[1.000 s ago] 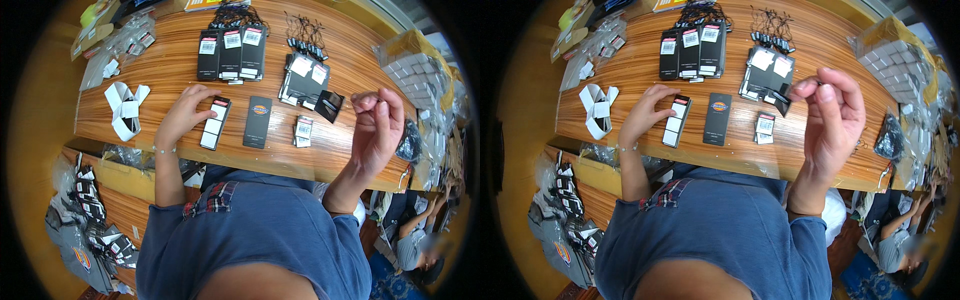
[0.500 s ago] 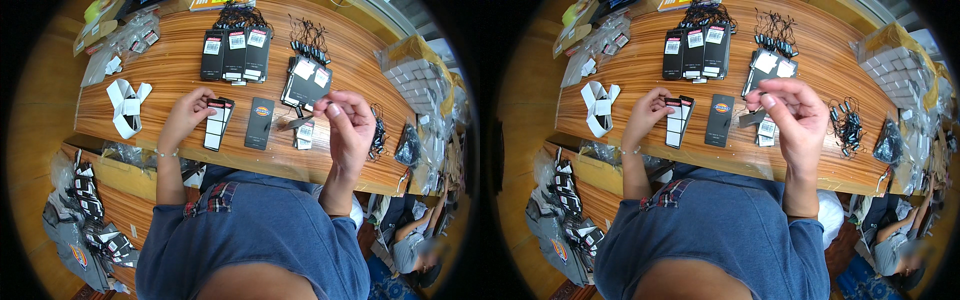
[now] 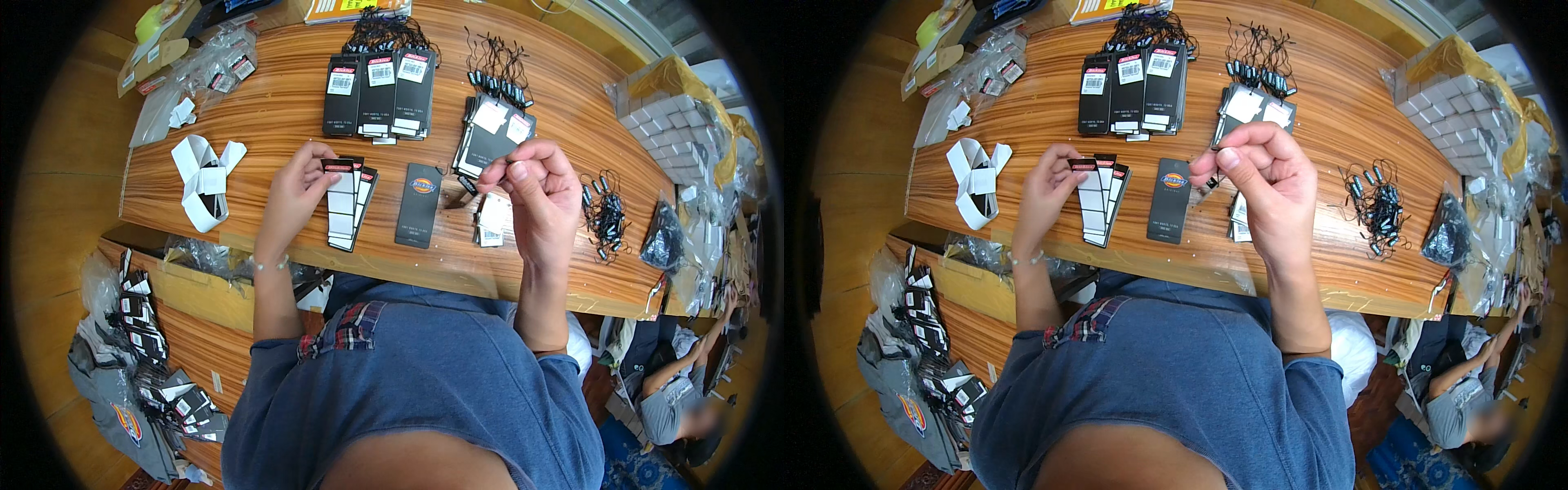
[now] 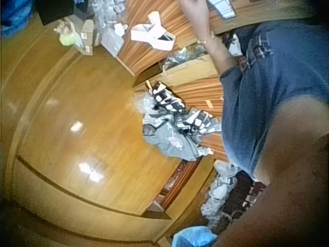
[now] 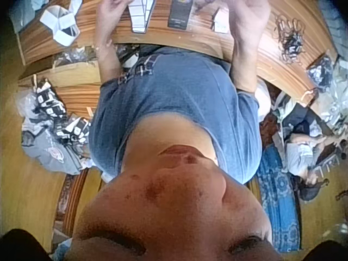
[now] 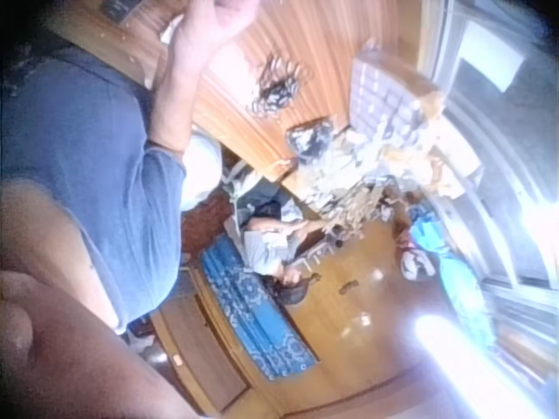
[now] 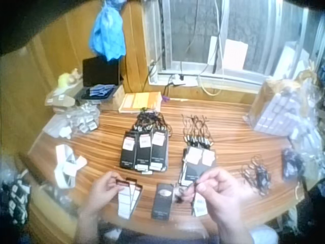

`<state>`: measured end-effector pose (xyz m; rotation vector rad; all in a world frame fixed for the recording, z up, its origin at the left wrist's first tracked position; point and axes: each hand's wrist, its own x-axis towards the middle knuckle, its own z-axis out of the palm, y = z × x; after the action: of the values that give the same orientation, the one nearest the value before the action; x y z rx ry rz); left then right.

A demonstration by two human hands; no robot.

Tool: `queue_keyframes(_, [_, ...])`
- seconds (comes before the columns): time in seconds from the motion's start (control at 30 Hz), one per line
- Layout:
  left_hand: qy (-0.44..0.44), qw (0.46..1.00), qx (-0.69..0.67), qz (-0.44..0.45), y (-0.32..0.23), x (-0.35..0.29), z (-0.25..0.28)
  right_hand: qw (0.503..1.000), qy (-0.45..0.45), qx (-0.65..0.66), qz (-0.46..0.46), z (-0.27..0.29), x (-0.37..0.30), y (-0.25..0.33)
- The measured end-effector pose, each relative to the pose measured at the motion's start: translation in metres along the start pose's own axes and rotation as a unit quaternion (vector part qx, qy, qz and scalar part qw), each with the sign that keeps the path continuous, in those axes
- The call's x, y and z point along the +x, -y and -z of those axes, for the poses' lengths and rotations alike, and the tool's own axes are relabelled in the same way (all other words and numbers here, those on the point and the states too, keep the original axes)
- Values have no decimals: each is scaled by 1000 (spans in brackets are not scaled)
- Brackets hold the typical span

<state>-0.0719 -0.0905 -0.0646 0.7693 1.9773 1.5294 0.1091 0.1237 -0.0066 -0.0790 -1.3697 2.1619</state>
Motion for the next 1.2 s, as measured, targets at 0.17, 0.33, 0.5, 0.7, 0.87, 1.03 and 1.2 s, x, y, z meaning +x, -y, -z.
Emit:
queue_keyframes(0.17, [-38, 994, -84, -64, -60, -8, -38, 995, -14, -94, -11, -16, -2, -4])
queue_keyframes(0.33, [-40, 991, -94, -89, -78, -3, -76, 923, -42, -364, 121, -23, -2, -24])
queue_keyframes(0.5, [-24, 988, -60, -140, -87, -5, -91, 872, -72, -436, 209, -22, 0, -26])
queue_keyframes(0.7, [-1, 987, -54, -149, -90, -4, -94, 857, -83, -452, 232, -17, 1, -30])
queue_keyframes(0.87, [8, 985, -5, -170, -92, -4, -94, 854, -77, -460, 229, -17, 2, -28])
queue_keyframes(1.03, [4, 974, 47, -220, -93, 1, -88, 927, -91, -337, 134, -17, 3, -27])
queue_keyframes(1.2, [7, 972, -7, -234, -94, 4, -92, 917, -89, -353, 162, -12, 1, -29])
